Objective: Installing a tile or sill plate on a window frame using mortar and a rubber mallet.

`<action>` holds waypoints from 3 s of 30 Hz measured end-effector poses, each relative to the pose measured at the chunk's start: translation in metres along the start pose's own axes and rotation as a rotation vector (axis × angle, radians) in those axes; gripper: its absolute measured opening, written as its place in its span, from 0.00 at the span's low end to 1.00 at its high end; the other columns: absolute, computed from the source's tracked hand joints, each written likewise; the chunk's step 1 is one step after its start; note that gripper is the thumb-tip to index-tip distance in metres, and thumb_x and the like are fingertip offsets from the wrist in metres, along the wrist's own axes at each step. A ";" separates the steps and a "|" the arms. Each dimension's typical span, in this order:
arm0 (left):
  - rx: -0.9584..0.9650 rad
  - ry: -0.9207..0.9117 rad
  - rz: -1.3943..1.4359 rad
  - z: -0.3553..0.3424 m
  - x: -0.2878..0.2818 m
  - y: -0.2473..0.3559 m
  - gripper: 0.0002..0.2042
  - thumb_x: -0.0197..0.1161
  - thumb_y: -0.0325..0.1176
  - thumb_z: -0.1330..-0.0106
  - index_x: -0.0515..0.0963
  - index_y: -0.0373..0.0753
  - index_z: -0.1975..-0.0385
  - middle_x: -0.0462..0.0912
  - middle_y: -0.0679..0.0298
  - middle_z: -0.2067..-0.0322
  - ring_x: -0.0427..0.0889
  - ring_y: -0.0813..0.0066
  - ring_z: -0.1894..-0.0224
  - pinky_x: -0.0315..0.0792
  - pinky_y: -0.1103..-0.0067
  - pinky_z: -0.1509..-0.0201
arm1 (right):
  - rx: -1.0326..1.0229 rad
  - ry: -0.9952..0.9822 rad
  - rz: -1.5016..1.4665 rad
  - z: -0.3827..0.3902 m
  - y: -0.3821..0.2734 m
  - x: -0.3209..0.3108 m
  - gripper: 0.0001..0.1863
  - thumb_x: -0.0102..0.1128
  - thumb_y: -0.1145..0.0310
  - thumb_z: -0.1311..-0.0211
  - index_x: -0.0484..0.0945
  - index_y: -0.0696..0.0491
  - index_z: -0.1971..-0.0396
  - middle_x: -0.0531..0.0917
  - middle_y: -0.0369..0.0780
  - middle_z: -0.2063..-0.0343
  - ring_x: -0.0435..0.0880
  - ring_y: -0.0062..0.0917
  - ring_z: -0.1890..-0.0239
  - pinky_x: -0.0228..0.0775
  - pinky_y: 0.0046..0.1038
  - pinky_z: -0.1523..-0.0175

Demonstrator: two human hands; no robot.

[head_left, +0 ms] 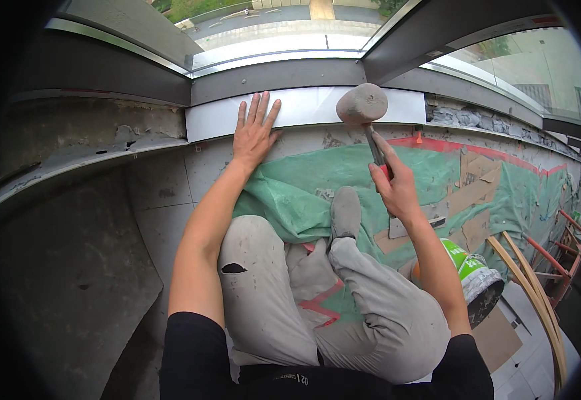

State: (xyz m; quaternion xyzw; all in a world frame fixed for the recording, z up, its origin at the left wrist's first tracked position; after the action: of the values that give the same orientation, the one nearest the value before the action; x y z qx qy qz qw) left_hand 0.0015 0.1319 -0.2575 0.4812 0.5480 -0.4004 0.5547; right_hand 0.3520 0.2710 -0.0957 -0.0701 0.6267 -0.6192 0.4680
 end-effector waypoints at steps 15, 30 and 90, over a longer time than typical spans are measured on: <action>0.054 0.058 -0.060 -0.005 0.016 0.004 0.52 0.73 0.64 0.27 0.56 0.62 0.05 0.54 0.63 0.05 0.49 0.58 0.04 0.42 0.48 0.01 | -0.229 0.176 0.083 -0.039 0.038 0.073 0.35 0.63 0.78 0.15 0.71 0.54 0.12 0.89 0.52 0.29 0.87 0.35 0.57 0.83 0.33 0.42; 0.058 0.058 -0.071 -0.001 0.014 0.000 0.51 0.73 0.63 0.26 0.57 0.60 0.05 0.56 0.60 0.06 0.52 0.57 0.04 0.42 0.49 0.01 | -0.156 0.140 0.024 -0.044 0.040 0.076 0.34 0.63 0.77 0.15 0.72 0.53 0.13 0.87 0.54 0.27 0.93 0.42 0.49 0.85 0.36 0.41; -0.204 0.076 -0.022 0.056 0.003 -0.070 0.57 0.82 0.62 0.35 0.60 0.57 0.06 0.59 0.57 0.07 0.53 0.53 0.05 0.42 0.44 0.03 | -0.219 -0.043 0.031 -0.048 -0.011 0.097 0.33 0.65 0.78 0.16 0.76 0.54 0.15 0.92 0.51 0.42 0.88 0.38 0.59 0.83 0.36 0.46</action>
State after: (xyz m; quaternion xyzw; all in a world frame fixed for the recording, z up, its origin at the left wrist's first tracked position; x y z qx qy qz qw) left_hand -0.0541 0.0624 -0.2710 0.4312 0.6117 -0.3302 0.5752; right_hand 0.2606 0.2383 -0.1444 -0.1243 0.6813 -0.5381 0.4805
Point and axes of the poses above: each hand's wrist, its own z-axis away from the middle knuckle, its own x-axis out of the palm, y = z × x, the point moved 3 cm from there along -z, towards the middle knuckle
